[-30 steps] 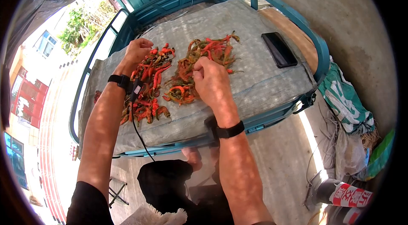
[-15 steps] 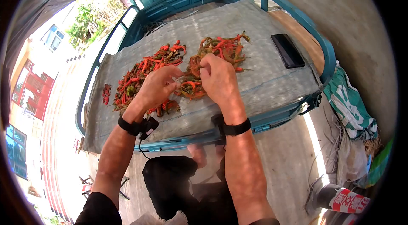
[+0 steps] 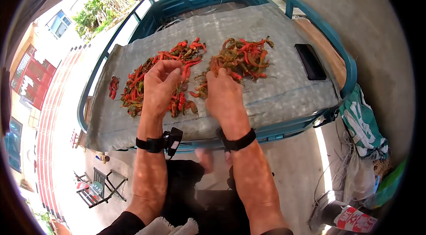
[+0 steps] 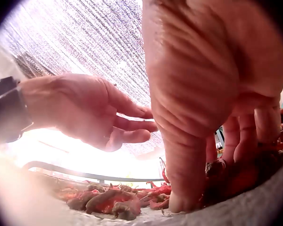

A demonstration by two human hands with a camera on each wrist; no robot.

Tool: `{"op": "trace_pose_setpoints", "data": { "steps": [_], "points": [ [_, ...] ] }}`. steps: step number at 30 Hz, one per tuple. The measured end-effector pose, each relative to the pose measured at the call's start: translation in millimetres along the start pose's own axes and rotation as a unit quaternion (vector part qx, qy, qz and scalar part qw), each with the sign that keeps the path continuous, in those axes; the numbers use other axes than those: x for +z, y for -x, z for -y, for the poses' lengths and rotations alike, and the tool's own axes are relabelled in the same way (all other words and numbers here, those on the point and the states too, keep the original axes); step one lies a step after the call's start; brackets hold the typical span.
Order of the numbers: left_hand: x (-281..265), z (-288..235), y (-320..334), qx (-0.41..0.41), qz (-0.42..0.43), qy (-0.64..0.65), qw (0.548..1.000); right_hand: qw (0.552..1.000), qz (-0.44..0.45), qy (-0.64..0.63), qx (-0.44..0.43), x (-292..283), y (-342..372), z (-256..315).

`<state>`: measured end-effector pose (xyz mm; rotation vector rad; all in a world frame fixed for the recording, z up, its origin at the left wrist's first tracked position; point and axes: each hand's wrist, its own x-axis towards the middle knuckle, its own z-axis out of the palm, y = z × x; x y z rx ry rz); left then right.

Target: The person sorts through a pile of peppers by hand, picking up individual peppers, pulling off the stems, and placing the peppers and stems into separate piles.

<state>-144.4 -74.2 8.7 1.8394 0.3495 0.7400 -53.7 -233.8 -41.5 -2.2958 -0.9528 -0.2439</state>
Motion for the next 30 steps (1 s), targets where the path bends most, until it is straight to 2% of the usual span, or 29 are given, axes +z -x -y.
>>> {"op": "trace_pose_setpoints", "data": {
  "steps": [6, 10, 15, 18, 22, 24, 27, 30],
  "points": [
    [-5, 20, 4, -0.005, -0.018, 0.03, 0.999, 0.999, 0.005, -0.024, 0.02, 3, -7, -5],
    [-7, 26, 11, -0.028, -0.017, -0.002, 0.999, 0.988, -0.019, -0.15, 0.014, -8, -15, -6],
    [-9, 29, 18, -0.027, -0.035, -0.003, 0.999, 0.973, -0.038, -0.225, 0.038, -12, -20, -2],
    [-8, 30, 24, -0.013, -0.031, -0.004, 0.999, 0.965, -0.008, -0.256, 0.05, -7, -22, -5],
    [-10, 24, 28, -0.031, -0.025, 0.043, 0.998, 0.961, 0.111, -0.248, 0.051, -11, -19, -2],
    [-14, 29, 26, -0.001, -0.04, 0.026, 0.999, 0.947, 0.143, -0.283, 0.055, -11, -17, 2],
    [-18, 31, 24, -0.002, -0.052, 0.027, 0.998, 0.93, 0.194, -0.296, 0.103, -18, -17, 15],
    [-20, 33, 23, -0.004, -0.054, 0.034, 0.998, 0.934, 0.184, -0.291, 0.098, -16, -17, 19]
  ]
}}
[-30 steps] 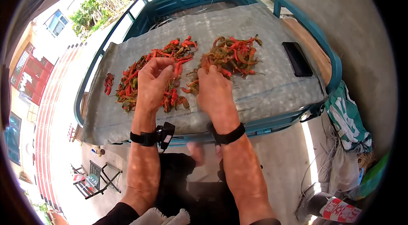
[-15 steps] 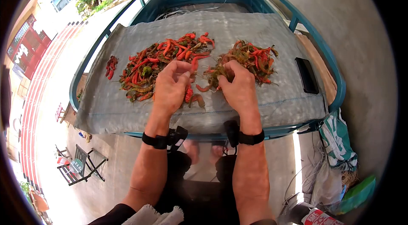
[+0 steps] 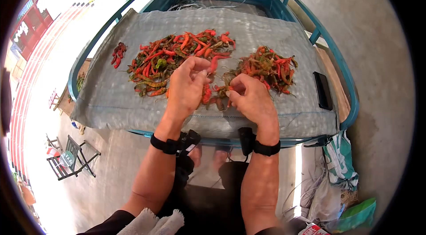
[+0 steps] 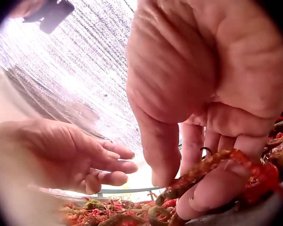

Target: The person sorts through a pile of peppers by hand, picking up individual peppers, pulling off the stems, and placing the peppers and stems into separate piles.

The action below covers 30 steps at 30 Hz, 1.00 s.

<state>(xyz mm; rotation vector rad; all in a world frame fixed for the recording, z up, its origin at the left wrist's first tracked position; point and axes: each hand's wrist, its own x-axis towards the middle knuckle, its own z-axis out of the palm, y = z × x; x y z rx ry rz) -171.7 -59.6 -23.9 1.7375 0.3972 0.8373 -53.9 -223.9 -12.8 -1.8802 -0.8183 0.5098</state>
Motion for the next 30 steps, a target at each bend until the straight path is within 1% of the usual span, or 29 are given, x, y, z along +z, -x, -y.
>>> {"op": "trace_pose_setpoints", "data": {
  "steps": [3, 6, 9, 11, 12, 14, 18, 20, 21, 24, 26, 27, 29, 30],
  "points": [
    [0, 2, 0, 0.002, 0.0, -0.014, 1.0, 1.0, 0.007, 0.017, -0.025, -1, -3, -8],
    [0, 4, 0, 0.008, 0.004, -0.033, 0.999, 0.999, -0.01, 0.029, -0.035, -1, -3, -6],
    [3, 3, 5, 0.03, 0.007, -0.046, 0.998, 0.999, -0.037, 0.011, -0.016, 0, -5, -5],
    [6, 5, 7, 0.051, 0.003, -0.053, 0.997, 0.999, -0.035, -0.002, -0.017, 0, -5, -5],
    [7, 6, 7, 0.046, 0.006, -0.057, 0.997, 0.999, -0.034, -0.009, -0.016, 0, -5, -5],
    [9, 7, 7, 0.036, 0.012, -0.067, 0.997, 0.999, -0.026, 0.004, -0.018, -2, -5, -6],
    [10, 4, 10, 0.047, 0.022, -0.116, 0.992, 1.0, -0.007, 0.009, -0.012, -2, 1, 2],
    [11, 0, 12, 0.05, 0.025, -0.128, 0.99, 0.999, 0.026, -0.017, -0.026, -2, 0, -2],
    [11, 1, 12, 0.064, 0.025, -0.137, 0.988, 0.998, 0.042, -0.029, -0.033, -2, 1, -2],
    [12, 3, 13, 0.119, 0.035, -0.177, 0.976, 0.999, 0.048, -0.012, -0.021, -1, 3, 1],
    [11, 3, 13, 0.169, 0.055, -0.22, 0.959, 0.998, 0.041, 0.023, -0.04, -3, 1, -2],
    [12, 1, 14, 0.161, 0.071, -0.235, 0.956, 0.997, 0.037, 0.041, -0.05, -4, 0, -4],
    [14, -4, 18, 0.144, 0.103, -0.266, 0.948, 0.99, 0.005, 0.083, -0.116, -2, -6, -21],
    [14, -2, 19, 0.149, 0.102, -0.274, 0.945, 0.983, -0.011, 0.104, -0.149, -1, -7, -21]
  ]
}}
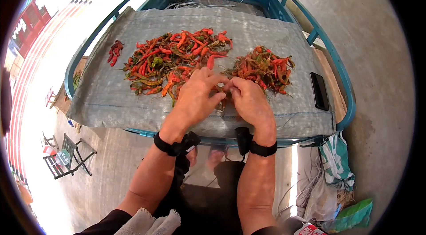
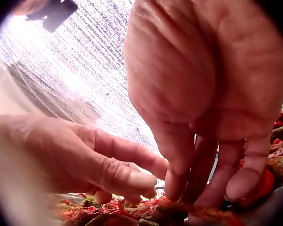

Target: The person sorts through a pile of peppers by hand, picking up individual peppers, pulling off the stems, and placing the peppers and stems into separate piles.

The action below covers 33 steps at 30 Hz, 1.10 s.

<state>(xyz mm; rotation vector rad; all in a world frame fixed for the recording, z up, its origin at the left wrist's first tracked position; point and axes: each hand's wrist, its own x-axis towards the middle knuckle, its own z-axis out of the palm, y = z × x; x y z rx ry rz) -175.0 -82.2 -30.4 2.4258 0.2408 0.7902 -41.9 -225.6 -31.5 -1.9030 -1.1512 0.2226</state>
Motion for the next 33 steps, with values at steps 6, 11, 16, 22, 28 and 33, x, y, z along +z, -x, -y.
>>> {"op": "trace_pose_setpoints", "data": {
  "steps": [6, 11, 16, 22, 28, 33],
  "points": [
    [0, 5, 3, 0.007, -0.002, -0.04, 0.999, 0.993, -0.111, 0.013, 0.042, -5, -2, 8],
    [3, 10, 4, 0.022, -0.004, -0.052, 0.998, 0.982, -0.156, 0.108, 0.001, 3, -4, 5],
    [6, 11, 4, 0.023, -0.001, -0.065, 0.998, 0.976, -0.107, 0.189, 0.02, 14, -6, 16],
    [5, 9, 5, 0.026, -0.006, -0.074, 0.997, 0.967, -0.11, 0.23, -0.02, 24, -8, 6],
    [9, 11, 5, 0.031, -0.012, -0.075, 0.997, 0.964, -0.072, 0.254, 0.024, 22, -12, 9],
    [9, 11, 5, 0.031, -0.015, -0.082, 0.996, 0.963, -0.09, 0.253, 0.024, 23, -15, 6]
  ]
}}
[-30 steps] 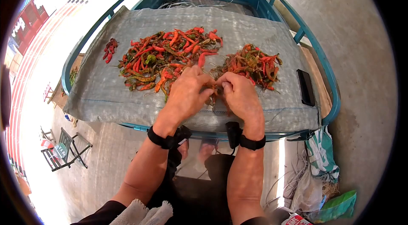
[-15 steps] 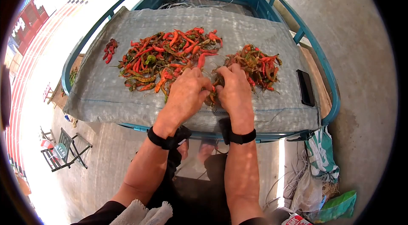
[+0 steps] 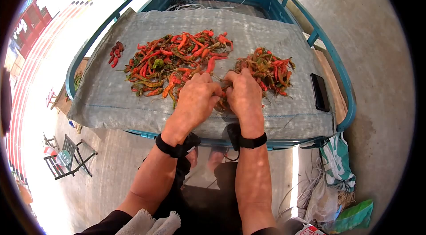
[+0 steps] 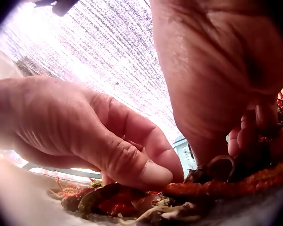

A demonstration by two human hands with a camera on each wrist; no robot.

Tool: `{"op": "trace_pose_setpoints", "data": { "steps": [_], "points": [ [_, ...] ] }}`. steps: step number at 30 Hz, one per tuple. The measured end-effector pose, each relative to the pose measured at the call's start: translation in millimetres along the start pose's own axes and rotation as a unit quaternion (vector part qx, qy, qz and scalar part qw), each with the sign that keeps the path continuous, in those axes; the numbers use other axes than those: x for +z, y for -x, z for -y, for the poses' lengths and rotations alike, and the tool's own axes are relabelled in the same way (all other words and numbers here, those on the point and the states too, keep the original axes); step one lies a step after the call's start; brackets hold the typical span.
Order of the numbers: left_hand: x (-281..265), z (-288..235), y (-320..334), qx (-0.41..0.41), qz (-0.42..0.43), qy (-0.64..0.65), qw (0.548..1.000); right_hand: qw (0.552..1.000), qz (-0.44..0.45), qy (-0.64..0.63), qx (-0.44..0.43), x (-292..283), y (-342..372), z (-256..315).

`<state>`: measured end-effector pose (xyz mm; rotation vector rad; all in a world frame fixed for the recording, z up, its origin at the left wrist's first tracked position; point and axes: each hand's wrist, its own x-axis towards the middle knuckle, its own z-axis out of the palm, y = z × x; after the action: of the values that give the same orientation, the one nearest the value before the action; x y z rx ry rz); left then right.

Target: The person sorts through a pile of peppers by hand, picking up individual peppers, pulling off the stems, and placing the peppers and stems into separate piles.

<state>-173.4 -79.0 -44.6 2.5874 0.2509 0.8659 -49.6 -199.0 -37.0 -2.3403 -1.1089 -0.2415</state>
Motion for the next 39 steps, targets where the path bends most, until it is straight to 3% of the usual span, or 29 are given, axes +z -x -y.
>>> {"op": "trace_pose_setpoints", "data": {
  "steps": [4, 6, 8, 11, 14, 20, 26, 29, 35, 39],
  "points": [
    [1, 1, 0, 0.001, -0.003, -0.006, 1.0, 0.998, -0.045, -0.036, 0.021, 0, -2, -3],
    [1, 1, 0, 0.0, 0.0, -0.008, 1.0, 0.989, -0.07, -0.126, 0.045, -2, -7, -6],
    [1, 1, 0, -0.002, 0.004, -0.014, 1.0, 0.975, -0.117, -0.186, 0.041, -5, -10, -8],
    [0, 0, 0, -0.003, 0.002, -0.018, 1.0, 0.927, -0.119, -0.343, 0.096, -2, -17, -12],
    [1, 0, 0, -0.01, 0.01, -0.02, 1.0, 0.913, -0.134, -0.378, 0.071, 4, -23, -18],
    [-1, -2, 0, -0.022, 0.013, -0.012, 1.0, 0.913, -0.077, -0.38, 0.125, 3, -24, -12],
    [-1, -1, 1, -0.021, 0.01, -0.02, 1.0, 0.935, -0.082, -0.328, 0.108, 4, -23, -22],
    [-1, -1, 1, -0.018, 0.015, -0.029, 0.999, 0.909, -0.067, -0.39, 0.13, -1, -24, -12],
    [-3, -1, 2, -0.018, 0.031, -0.046, 0.998, 0.961, -0.089, -0.259, 0.022, 4, -20, -8],
    [-1, -1, 2, -0.02, 0.033, -0.038, 0.999, 0.968, 0.014, -0.252, -0.001, 3, -16, -6]
  ]
}}
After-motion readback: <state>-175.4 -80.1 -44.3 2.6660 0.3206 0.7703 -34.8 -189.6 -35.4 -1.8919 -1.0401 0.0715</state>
